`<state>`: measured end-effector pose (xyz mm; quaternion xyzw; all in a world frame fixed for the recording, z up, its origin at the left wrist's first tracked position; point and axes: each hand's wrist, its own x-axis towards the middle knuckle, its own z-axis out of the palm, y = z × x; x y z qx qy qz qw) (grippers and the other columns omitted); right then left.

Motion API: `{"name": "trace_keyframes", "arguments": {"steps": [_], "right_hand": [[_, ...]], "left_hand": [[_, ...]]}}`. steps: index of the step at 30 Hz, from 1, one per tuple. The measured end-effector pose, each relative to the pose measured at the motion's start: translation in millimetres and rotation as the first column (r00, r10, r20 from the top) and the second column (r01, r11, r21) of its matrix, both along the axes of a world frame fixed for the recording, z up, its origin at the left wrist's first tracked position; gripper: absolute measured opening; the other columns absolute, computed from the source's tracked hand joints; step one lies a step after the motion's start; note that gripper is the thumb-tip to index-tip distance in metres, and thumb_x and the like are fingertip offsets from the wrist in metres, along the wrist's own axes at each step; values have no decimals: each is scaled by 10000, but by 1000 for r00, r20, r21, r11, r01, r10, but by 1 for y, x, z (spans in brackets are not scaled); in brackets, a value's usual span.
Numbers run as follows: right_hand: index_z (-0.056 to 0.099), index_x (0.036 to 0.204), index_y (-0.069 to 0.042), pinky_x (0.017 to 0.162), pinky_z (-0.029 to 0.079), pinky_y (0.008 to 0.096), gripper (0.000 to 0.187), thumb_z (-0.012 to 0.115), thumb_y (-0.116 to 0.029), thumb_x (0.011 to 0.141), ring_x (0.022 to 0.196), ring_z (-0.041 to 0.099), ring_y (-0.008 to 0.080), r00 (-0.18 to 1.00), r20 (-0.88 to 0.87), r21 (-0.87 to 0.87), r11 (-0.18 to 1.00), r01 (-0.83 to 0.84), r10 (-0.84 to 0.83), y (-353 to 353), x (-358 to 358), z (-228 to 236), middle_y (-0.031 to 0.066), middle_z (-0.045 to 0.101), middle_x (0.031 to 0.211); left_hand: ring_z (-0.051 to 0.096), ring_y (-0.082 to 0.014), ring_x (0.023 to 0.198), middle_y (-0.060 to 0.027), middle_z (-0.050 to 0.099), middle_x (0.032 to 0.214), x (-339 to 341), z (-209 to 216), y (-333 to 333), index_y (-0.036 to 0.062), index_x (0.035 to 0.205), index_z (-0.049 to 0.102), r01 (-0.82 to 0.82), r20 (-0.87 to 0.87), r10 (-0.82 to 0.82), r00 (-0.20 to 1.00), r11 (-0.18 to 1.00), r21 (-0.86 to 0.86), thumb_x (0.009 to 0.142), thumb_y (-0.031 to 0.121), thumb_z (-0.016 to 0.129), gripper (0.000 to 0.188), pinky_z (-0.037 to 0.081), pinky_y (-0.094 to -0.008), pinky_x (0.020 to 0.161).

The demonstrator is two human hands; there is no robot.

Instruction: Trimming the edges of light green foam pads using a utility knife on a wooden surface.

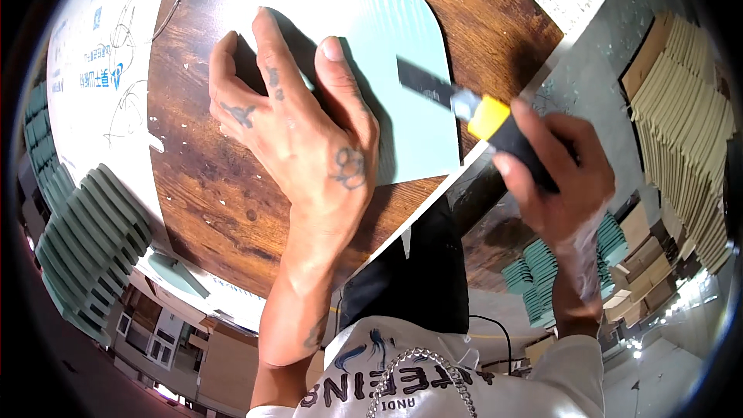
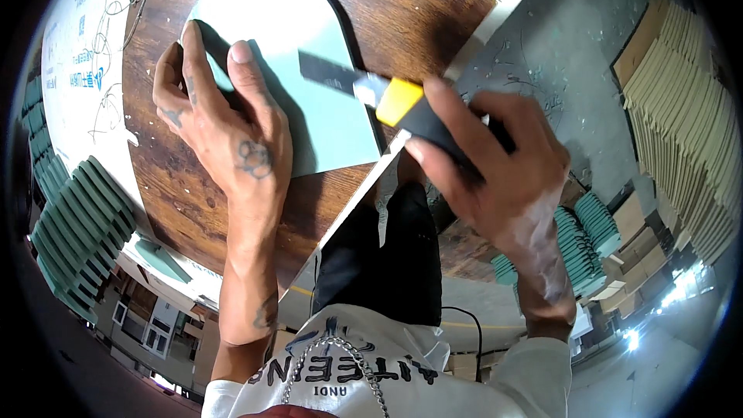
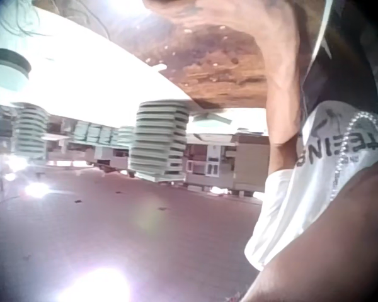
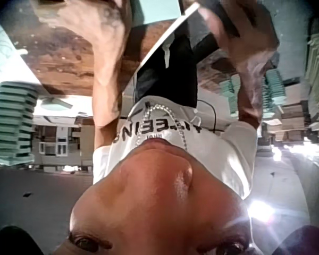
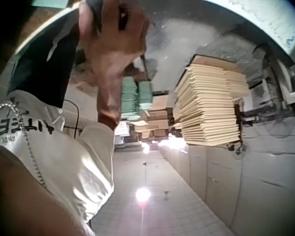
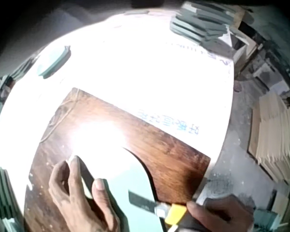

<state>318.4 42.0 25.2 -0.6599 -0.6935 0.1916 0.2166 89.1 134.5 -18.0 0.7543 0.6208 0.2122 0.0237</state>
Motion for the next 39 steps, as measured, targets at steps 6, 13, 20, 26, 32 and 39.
{"name": "trace_keyframes", "arguments": {"steps": [6,13,20,26,32,39], "right_hand": [[694,1343,-163,631,588,358,553,858,-330,842,819,647,213,990,58,-56,991,-124,127,-10,7,8,49,585,975],[739,1281,-116,654,565,364,453,823,-284,869,814,678,238,993,71,80,992,-98,92,27,9,-6,71,647,1002],[743,1281,-170,563,587,292,443,825,-344,882,783,683,174,973,140,213,954,-209,182,67,28,-21,23,638,984],[754,1263,-146,579,558,297,465,840,-326,844,760,613,149,942,169,190,929,-319,289,69,32,-12,26,620,964],[756,1262,-136,641,553,312,481,847,-290,815,805,616,164,943,191,168,937,-306,274,89,36,-10,21,615,984],[758,1246,-120,659,546,350,481,854,-255,794,818,618,201,897,190,90,903,-420,398,97,43,0,26,626,987]], "left_hand": [[500,-429,1214,-347,450,1307,-1,-1,0,27,1460,528,-25,-5,25,1000,1000,13,1087,369,498,507,434,-623,993],[507,-414,1231,-341,463,1312,0,1,0,47,1467,529,-32,-13,32,999,999,17,1088,370,495,499,463,-606,987],[511,-420,1236,-335,498,1278,-1,0,1,50,1476,520,-24,-26,25,999,1000,15,1088,361,496,498,467,-603,990],[498,-406,1260,-329,480,1348,-2,6,0,57,1470,538,-48,-8,48,999,999,-20,1063,340,546,495,451,-589,1026],[485,-400,1269,-270,467,1395,-1,3,1,68,1482,527,19,40,-18,999,999,-31,1034,294,595,506,451,-576,1040],[482,-398,1256,-288,473,1361,3,13,3,-58,1467,449,-43,62,47,997,998,-55,1011,249,648,584,441,-539,1035]]}}
